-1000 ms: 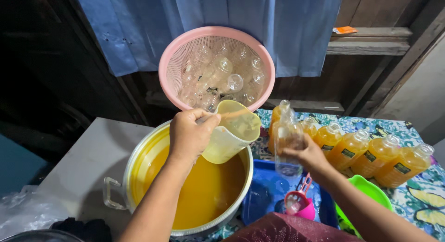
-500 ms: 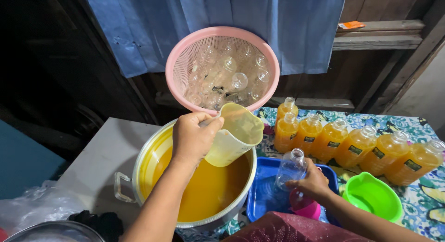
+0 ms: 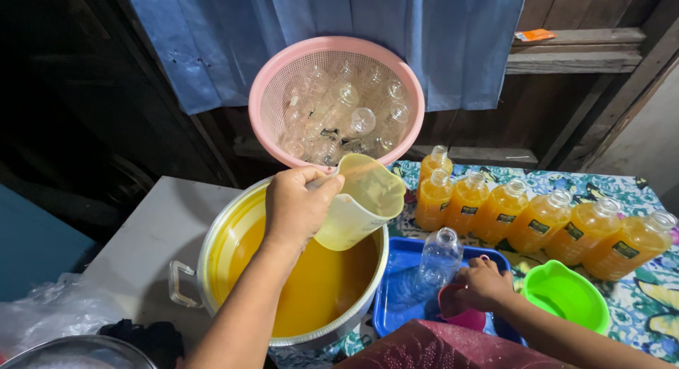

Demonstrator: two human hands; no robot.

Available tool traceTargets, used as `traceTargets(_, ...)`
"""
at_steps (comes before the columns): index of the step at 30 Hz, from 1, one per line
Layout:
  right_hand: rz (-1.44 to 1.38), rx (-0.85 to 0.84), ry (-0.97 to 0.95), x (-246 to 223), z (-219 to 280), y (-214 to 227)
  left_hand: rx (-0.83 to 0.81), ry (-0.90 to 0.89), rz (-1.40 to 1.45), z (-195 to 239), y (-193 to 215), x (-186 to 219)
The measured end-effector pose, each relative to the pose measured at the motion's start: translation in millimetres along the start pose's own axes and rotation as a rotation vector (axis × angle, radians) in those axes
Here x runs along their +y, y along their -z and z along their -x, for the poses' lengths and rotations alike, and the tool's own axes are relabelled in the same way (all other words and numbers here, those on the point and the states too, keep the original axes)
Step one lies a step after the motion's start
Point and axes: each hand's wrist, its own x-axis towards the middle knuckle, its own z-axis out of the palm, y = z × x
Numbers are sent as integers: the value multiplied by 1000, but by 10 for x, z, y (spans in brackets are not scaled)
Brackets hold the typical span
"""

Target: The person pours a yellow liquid from a large metal pot into plastic bottles using a measuring cup and a pink strainer. The person repeatedly scoops liquid, filters it into bottles, and places filled bottles on a tray.

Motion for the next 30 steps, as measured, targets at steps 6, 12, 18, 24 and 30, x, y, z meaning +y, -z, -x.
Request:
traceTargets(6, 175, 28, 174, -25, 98, 241, -4, 45, -56, -7, -13, -48)
traceTargets(12, 211, -65, 241, 100, -277, 284, 11, -78, -4, -30, -50, -91)
traceTargets(18, 159, -446, 228, 363, -917, -162, 1, 45, -50, -20, -77, -52)
traceTargets(24, 54, -528, 119, 507, -1032, -536, 12, -51, 48, -28, -96, -22)
traceTargets(30, 98, -287, 186, 132, -460, -9, -7, 10, 7, -17, -108, -45)
